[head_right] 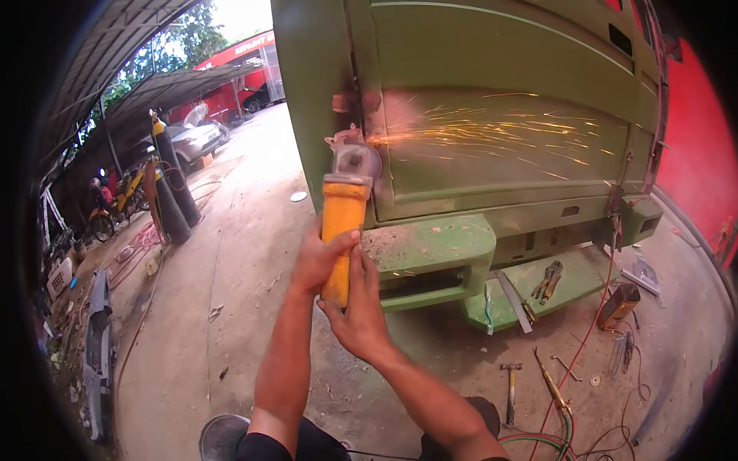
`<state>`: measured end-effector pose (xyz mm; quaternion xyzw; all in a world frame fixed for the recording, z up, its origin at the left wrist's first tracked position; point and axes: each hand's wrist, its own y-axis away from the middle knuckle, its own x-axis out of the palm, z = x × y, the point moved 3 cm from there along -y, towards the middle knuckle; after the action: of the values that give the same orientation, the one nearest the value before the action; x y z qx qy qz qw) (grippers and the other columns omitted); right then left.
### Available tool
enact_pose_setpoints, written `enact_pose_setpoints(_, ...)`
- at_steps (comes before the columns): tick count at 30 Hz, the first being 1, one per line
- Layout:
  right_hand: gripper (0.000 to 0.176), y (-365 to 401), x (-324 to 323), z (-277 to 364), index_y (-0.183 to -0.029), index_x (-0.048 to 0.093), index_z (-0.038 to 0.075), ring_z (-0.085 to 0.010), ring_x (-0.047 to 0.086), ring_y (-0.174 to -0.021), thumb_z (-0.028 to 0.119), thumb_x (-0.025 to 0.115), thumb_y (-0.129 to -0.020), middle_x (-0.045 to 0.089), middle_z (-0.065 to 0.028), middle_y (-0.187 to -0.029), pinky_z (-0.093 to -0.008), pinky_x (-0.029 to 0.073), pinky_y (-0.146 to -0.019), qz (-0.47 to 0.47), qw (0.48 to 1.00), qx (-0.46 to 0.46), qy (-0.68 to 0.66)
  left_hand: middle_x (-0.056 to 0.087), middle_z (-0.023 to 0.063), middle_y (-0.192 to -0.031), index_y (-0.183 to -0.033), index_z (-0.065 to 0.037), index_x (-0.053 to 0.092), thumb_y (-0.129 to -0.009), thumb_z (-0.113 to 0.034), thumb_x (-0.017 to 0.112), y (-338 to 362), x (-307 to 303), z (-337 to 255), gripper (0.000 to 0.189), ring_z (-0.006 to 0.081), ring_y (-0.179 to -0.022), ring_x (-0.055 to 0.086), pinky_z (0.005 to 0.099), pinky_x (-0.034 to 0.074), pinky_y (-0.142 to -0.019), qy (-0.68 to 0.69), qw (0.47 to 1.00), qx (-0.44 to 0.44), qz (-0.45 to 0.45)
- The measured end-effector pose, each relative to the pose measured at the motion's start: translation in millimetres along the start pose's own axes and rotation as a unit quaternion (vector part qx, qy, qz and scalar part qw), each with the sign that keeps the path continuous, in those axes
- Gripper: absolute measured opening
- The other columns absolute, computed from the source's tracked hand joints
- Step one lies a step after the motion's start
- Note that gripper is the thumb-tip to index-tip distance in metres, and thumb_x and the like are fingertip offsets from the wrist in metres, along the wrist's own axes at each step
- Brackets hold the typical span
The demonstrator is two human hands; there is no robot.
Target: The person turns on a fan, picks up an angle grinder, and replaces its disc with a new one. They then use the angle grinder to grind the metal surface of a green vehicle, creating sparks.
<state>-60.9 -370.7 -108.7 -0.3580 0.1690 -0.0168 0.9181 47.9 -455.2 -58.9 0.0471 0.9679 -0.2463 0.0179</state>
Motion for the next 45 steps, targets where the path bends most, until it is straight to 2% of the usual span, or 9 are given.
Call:
enact_pose_setpoints(10, 0.107, 1, -3, 1, -0.16, 0.003, 0.003, -0.0471, 0.033, -0.139, 0.01, 0.077, -0.083, 0.022, -0.0287, -0.152, -0.046, 0.038, -0.113, 0.018, 1.0, 0.008, -0.004, 0.064, 0.0083, -0.111, -0.129, 0.0, 0.056, -0.083, -0.026, 0.08, 8, 2, -1, 0.058, 0.0166, -0.099, 0.062, 0.0327, 0.052, -0.087, 0.04, 0.999, -0.012, -0.024)
enact_pose_setpoints(17, 0.106, 19, 13, -8, -0.16, 0.002, 0.002, -0.0461, 0.028, -0.143, 0.01, 0.077, -0.084, 0.021, -0.0284, -0.154, -0.0463, 0.032, -0.118, 0.041, 0.999, 0.021, -0.02, 0.067, 0.0102, -0.109, -0.128, 0.002, 0.056, -0.081, -0.024, 0.081, 29, -5, 4, 0.059, 0.0176, -0.097, 0.064, 0.0333, 0.053, -0.087, -0.043, 0.997, -0.023, -0.056)
enact_pose_setpoints(24, 0.108, 14, 28, -3, -0.159, 0.001, -0.001, -0.044, 0.024, -0.146, 0.01, 0.077, -0.084, 0.02, -0.0283, -0.156, -0.0462, 0.027, -0.12, 0.03, 0.998, 0.03, -0.055, 0.066, 0.0087, -0.106, -0.125, 0.002, 0.055, -0.083, -0.023, 0.081, 23, -22, 9, 0.055, 0.0159, -0.091, 0.065, 0.0302, 0.054, -0.081, -0.039, 0.998, -0.024, -0.043)
enact_pose_setpoints(26, 0.109, 20, 31, -7, -0.159, 0.001, -0.001, -0.044, 0.024, -0.146, 0.01, 0.077, -0.083, 0.021, -0.0281, -0.156, -0.0461, 0.026, -0.12, 0.018, 0.997, 0.032, -0.065, 0.07, 0.0157, -0.109, -0.132, 0.004, 0.053, -0.078, -0.033, 0.082, 24, -18, 12, 0.072, 0.0237, -0.097, 0.068, 0.0356, 0.053, -0.087, -0.125, 0.991, -0.011, -0.04)
enact_pose_setpoints(29, 0.11, 17, 31, -15, -0.159, 0.0, -0.001, -0.044, 0.024, -0.146, 0.01, 0.078, -0.082, 0.022, -0.0277, -0.156, -0.046, 0.025, -0.121, 0.004, 0.996, 0.028, -0.079, 0.07, 0.0184, -0.11, -0.133, 0.004, 0.053, -0.076, -0.035, 0.083, 25, -12, 9, 0.075, 0.0258, -0.099, 0.069, 0.0368, 0.053, -0.088, -0.176, 0.982, 0.009, -0.062)
enact_pose_setpoints(33, 0.11, -1, 26, -11, -0.159, -0.001, -0.001, -0.0442, 0.024, -0.146, 0.011, 0.078, -0.082, 0.023, -0.0275, -0.156, -0.0462, 0.024, -0.121, 0.016, 0.997, 0.005, -0.079, 0.07, 0.0187, -0.111, -0.134, 0.001, 0.054, -0.076, -0.035, 0.083, 15, -15, -11, 0.074, 0.0265, -0.102, 0.069, 0.0379, 0.053, -0.09, -0.164, 0.983, 0.014, -0.077)
enact_pose_setpoints(35, 0.111, 0, 27, -10, -0.159, -0.001, 0.0, -0.0441, 0.024, -0.146, 0.011, 0.078, -0.082, 0.023, -0.0275, -0.156, -0.0462, 0.024, -0.121, 0.025, 0.996, 0.006, -0.08, 0.067, 0.0119, -0.113, -0.13, 0.002, 0.055, -0.08, -0.028, 0.083, 15, -16, -20, 0.064, 0.0186, -0.1, 0.065, 0.0333, 0.053, -0.088, -0.138, 0.988, 0.006, -0.072)
enact_pose_setpoints(43, 0.109, 24, 38, -10, -0.159, -0.001, 0.0, -0.0429, 0.024, -0.146, 0.013, 0.077, -0.084, 0.022, -0.0276, -0.156, -0.0455, 0.025, -0.12, 0.017, 0.995, 0.049, -0.086, 0.067, 0.0114, -0.111, -0.131, 0.002, 0.055, -0.081, -0.026, 0.082, 34, -21, -7, 0.064, 0.0189, -0.098, 0.066, 0.0332, 0.053, -0.086, -0.191, 0.979, -0.04, -0.066)
enact_pose_setpoints(45, 0.109, 10, 33, -9, -0.159, -0.002, -0.001, -0.0429, 0.023, -0.147, 0.012, 0.076, -0.084, 0.02, -0.0277, -0.157, -0.0451, 0.024, -0.121, 0.034, 0.995, 0.017, -0.096, 0.067, 0.0116, -0.111, -0.131, 0.002, 0.055, -0.081, -0.026, 0.082, 25, -18, -16, 0.064, 0.0191, -0.098, 0.066, 0.0332, 0.054, -0.086, -0.204, 0.976, -0.038, -0.072)
